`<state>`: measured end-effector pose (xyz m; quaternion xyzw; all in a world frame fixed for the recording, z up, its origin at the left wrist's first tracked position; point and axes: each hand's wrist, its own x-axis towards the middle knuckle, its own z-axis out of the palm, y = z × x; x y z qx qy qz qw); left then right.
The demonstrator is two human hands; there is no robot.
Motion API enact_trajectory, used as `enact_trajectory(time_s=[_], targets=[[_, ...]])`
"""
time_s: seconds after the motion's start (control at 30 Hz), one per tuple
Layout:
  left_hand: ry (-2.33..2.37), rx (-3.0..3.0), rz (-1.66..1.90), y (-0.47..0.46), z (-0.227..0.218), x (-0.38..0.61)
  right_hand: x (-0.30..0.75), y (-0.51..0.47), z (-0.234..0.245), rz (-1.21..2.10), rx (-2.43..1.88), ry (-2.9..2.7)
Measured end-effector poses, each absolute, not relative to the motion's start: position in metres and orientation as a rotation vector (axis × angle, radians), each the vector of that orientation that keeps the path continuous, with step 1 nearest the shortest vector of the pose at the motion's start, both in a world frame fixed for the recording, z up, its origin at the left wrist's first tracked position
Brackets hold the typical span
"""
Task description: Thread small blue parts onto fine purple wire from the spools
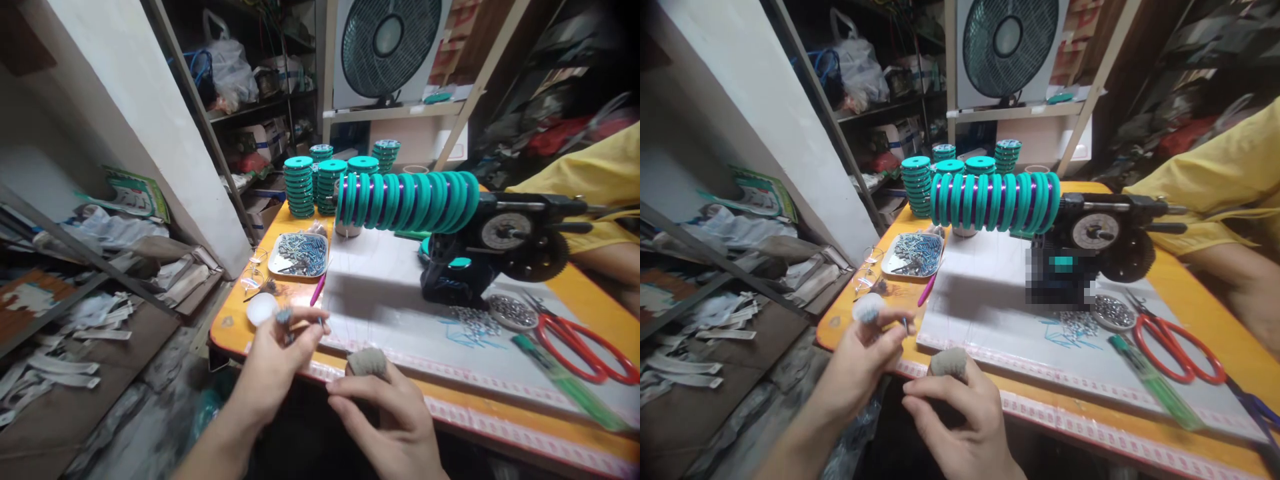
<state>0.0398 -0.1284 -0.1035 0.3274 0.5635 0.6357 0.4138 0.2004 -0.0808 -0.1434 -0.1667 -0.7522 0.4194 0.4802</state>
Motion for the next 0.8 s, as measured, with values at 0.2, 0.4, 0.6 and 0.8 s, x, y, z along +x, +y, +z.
enact_trajectory(time_s=[0.2, 0.4, 0.6, 0.8], targets=[[0.875, 0.118, 1.724, -0.164, -0.139, 0.079, 0.201, -0.096, -0.140, 1.379, -0.523, -1.778], [0.881, 0.056, 1.687, -0.174, -0.140, 0.080, 0.198, -0.094, -0.121, 1.579, -0.545, -1.882], [0.958, 0.028, 1.747, -0.172, -0.128, 0.089, 0.199, -0.092, -0.112, 1.537, -0.588, -1.972], [0.977, 0.018, 1.747, -0.170, -0.125, 0.091, 0.200, -0.090, -0.112, 1.607, -0.609, -1.987]])
